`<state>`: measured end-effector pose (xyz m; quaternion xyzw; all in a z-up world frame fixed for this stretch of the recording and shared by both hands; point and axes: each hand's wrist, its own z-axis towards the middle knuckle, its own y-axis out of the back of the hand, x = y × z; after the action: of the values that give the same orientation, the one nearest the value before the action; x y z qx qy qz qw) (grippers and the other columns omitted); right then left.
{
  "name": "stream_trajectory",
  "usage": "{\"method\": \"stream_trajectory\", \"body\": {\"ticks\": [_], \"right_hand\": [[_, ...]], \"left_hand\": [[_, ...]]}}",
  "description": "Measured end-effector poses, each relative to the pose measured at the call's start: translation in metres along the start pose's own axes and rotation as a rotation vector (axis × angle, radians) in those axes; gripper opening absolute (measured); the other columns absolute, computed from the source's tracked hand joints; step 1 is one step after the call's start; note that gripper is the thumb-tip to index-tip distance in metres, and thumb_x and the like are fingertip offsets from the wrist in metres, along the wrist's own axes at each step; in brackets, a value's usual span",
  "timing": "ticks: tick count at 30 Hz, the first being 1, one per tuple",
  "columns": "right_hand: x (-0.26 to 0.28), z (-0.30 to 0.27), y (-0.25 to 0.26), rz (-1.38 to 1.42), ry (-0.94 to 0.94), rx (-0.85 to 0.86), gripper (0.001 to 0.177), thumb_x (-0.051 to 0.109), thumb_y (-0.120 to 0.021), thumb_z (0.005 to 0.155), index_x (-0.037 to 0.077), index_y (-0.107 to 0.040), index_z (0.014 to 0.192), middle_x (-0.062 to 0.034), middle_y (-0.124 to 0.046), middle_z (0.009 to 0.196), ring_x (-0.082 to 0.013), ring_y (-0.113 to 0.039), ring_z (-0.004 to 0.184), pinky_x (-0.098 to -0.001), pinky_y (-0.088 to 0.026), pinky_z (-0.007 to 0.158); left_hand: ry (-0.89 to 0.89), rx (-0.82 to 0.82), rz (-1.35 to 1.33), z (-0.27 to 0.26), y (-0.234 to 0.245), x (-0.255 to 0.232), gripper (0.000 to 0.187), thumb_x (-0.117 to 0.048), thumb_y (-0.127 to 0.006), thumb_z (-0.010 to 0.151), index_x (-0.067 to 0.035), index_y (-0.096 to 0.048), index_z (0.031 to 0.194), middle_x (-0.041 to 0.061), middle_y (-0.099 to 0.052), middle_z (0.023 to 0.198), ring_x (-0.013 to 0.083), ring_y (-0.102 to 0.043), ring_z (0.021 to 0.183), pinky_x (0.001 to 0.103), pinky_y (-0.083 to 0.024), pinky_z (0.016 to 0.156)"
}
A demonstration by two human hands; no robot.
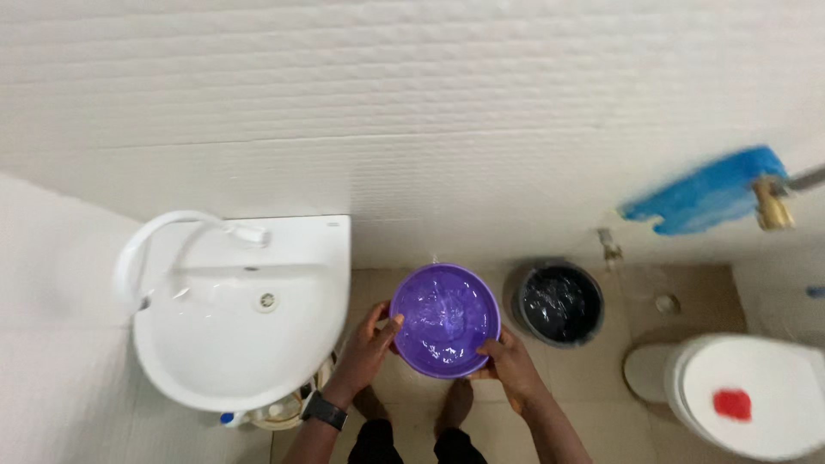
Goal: The person cleans a bathroom sink by scrubbing the basin and rim with a sponge, rinsing it with water from a bowl, and then organizing bottles of cleaning supplies on the corner ledge.
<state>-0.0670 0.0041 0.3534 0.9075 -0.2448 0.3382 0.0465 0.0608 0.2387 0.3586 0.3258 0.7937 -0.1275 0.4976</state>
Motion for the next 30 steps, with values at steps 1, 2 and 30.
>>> {"method": "stream_trajectory", "body": {"ticks": [1, 2, 30], "right_hand": [[0.004, -0.006, -0.021, -0.032, -0.004, 0.048, 0.050, 0.014, -0.052, 0.092, 0.004, -0.053, 0.141, -0.0185, -0.072, 0.104, -0.0269, -0.072, 0.082, -0.0444, -0.063, 0.080], [0.007, -0.013, -0.042, -0.064, -0.008, 0.096, 0.050, 0.015, -0.051, 0.093, 0.003, -0.052, 0.142, -0.0209, -0.071, 0.101, -0.0277, -0.072, 0.080, -0.0448, -0.064, 0.079], [-0.010, 0.020, -0.451, -1.636, 1.207, 0.330, 0.033, 0.003, -0.074, 0.075, 0.007, -0.069, 0.108, -0.0168, -0.067, 0.109, -0.0330, -0.066, 0.100, -0.0420, -0.056, 0.084]], "left_hand": [[-0.050, -0.010, -0.065, -0.018, 0.013, 0.006, 0.058, -0.047, -0.055, 0.096, -0.008, -0.053, 0.138, 0.004, -0.069, 0.111, 0.0175, -0.075, 0.086, 0.035, -0.063, 0.072], [-0.040, -0.057, -0.083, -0.032, 0.028, 0.012, 0.058, -0.047, -0.055, 0.096, -0.008, -0.053, 0.138, 0.004, -0.069, 0.111, 0.0175, -0.075, 0.086, 0.035, -0.063, 0.072], [0.125, -0.587, -0.809, -0.148, 0.247, 0.140, 0.033, -0.016, -0.043, 0.096, -0.002, -0.054, 0.124, 0.013, -0.069, 0.086, 0.0227, -0.072, 0.060, 0.032, -0.056, 0.048]]}}
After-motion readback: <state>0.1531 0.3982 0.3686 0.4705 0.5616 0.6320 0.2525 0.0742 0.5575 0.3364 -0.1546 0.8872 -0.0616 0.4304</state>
